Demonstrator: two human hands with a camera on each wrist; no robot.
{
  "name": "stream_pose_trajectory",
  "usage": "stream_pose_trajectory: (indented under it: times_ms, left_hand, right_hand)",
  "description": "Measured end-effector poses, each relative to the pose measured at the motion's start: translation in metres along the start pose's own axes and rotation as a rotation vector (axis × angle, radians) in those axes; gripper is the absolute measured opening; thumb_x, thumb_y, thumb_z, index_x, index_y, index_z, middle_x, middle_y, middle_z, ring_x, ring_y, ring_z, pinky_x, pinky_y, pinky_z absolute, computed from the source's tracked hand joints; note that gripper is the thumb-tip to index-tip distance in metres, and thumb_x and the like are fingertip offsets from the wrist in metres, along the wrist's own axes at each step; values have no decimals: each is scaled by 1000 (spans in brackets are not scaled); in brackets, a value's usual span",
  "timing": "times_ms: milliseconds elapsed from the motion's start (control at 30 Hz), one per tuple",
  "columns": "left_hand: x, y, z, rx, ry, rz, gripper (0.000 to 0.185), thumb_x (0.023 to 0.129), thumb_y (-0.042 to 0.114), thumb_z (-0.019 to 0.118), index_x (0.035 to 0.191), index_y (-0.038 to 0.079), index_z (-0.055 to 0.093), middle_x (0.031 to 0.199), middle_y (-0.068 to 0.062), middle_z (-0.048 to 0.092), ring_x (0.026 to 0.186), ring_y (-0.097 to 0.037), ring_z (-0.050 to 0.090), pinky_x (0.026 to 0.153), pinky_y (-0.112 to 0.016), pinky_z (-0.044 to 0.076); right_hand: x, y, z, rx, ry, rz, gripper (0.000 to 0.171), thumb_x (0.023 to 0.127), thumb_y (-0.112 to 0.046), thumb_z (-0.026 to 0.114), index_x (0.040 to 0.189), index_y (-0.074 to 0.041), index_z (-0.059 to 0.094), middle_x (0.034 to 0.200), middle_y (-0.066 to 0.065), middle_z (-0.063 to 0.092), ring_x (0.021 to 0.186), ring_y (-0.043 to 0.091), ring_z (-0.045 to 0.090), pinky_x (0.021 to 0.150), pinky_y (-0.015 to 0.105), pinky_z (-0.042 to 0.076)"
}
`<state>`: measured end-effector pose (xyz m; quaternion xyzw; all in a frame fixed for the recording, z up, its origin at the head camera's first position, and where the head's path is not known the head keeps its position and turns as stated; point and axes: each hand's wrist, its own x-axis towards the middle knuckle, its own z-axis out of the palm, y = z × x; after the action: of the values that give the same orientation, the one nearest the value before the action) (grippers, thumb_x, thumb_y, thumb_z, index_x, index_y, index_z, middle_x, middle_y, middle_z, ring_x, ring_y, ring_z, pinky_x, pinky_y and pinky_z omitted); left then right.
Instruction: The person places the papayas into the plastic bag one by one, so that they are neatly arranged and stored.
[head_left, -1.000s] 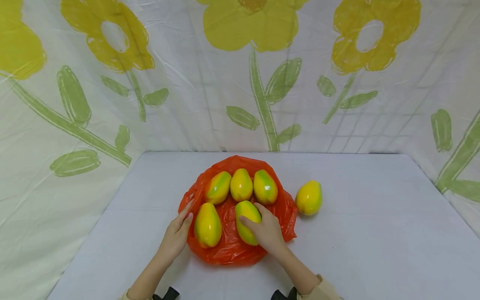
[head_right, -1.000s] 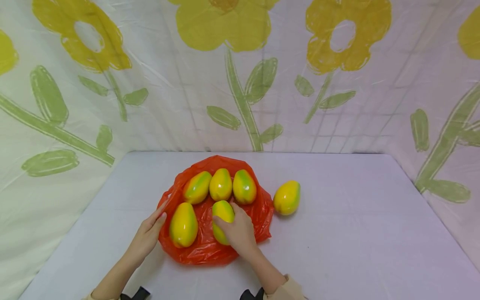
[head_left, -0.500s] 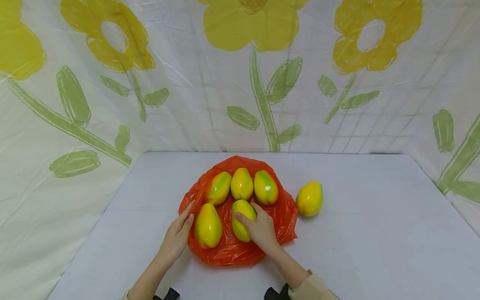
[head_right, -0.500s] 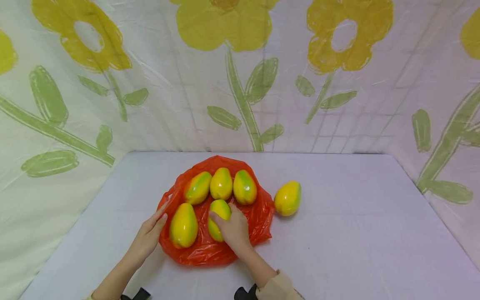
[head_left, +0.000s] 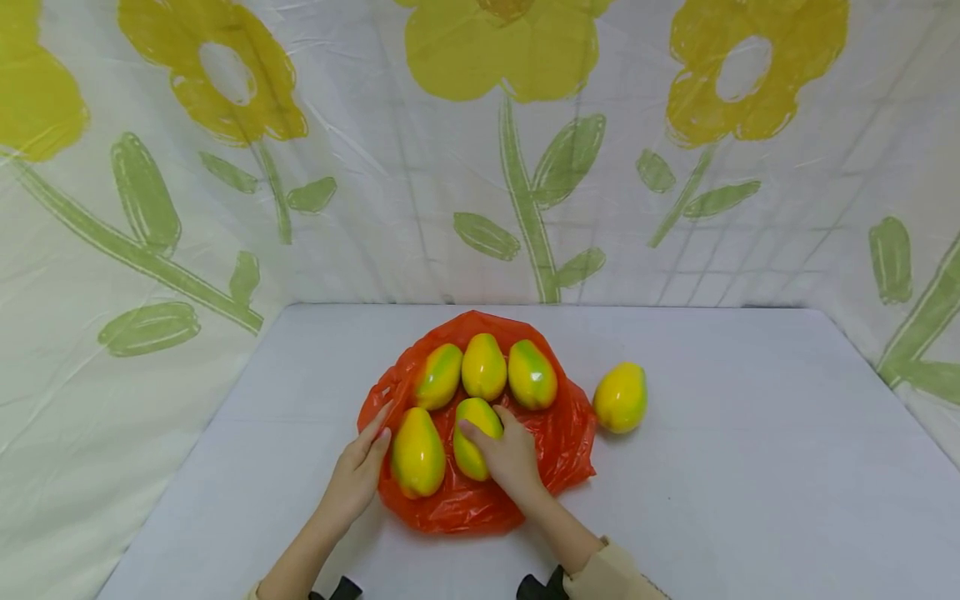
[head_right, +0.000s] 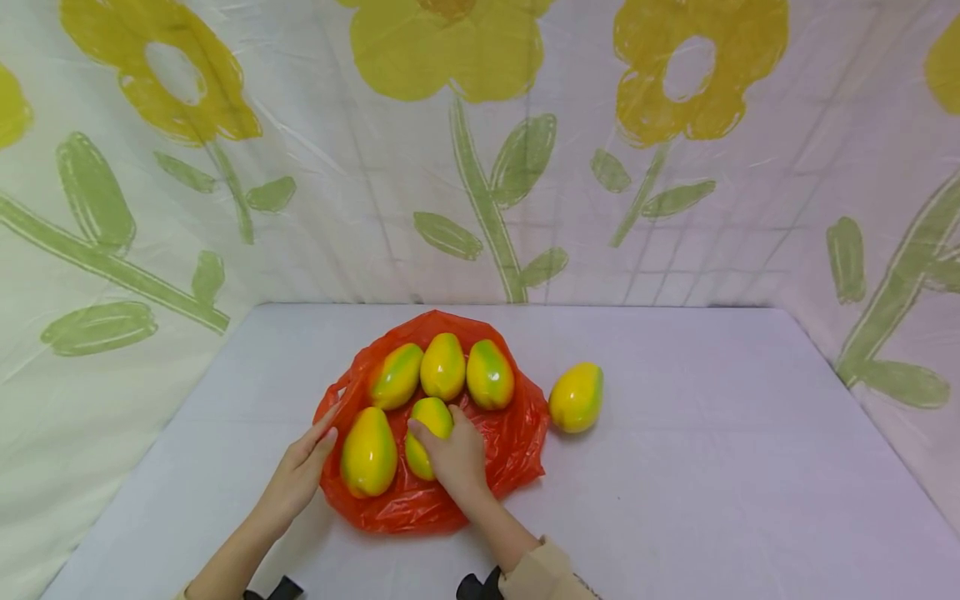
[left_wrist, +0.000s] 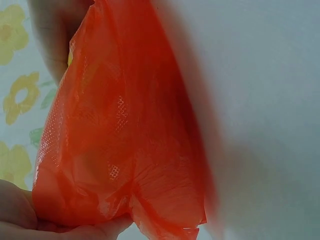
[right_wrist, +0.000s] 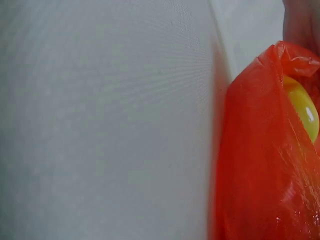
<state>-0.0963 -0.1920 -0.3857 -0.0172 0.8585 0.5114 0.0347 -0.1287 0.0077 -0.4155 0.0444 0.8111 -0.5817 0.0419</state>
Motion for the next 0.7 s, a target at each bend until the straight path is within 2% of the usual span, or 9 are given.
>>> stream_pose_trajectory:
  times_ms: [133, 300, 500, 700]
  left_hand:
    - [1, 0, 1, 1, -3, 0, 47, 106, 17, 39, 150, 2, 34, 149, -25, 37, 139, -45, 29, 109, -57, 26]
    - [1, 0, 1, 3, -4, -2, 47, 106, 17, 39, 150, 2, 34, 149, -26, 37, 138, -46, 29, 109, -57, 26]
    - [1, 0, 0, -5, -9, 10, 48, 106, 19, 38, 150, 0, 31, 149, -27, 36, 139, -45, 28, 109, -57, 26]
    - [1, 1, 1, -15, -15, -7, 48, 106, 18, 38, 151, 2, 32, 149, -26, 35, 139, -45, 28, 109, -56, 27]
  right_hand:
    - [-1, 0, -1, -12, -12, -3, 77, 90, -43, 67, 139, 11, 42, 132, 26, 53, 112, 36, 55, 96, 53, 47]
    - [-4, 0, -5, -37, -70, -1, 77, 90, -45, 65, 140, 9, 41, 128, 22, 55, 110, 33, 56, 94, 52, 49]
    - [-8, -1, -12, -70, -117, 0, 84, 90, -47, 65, 144, 10, 35, 139, 25, 48, 123, 38, 50, 100, 55, 43]
    - [-12, -1, -21, -88, -144, -2, 88, 89, -52, 63, 146, 8, 33, 145, 26, 42, 131, 41, 42, 103, 57, 39]
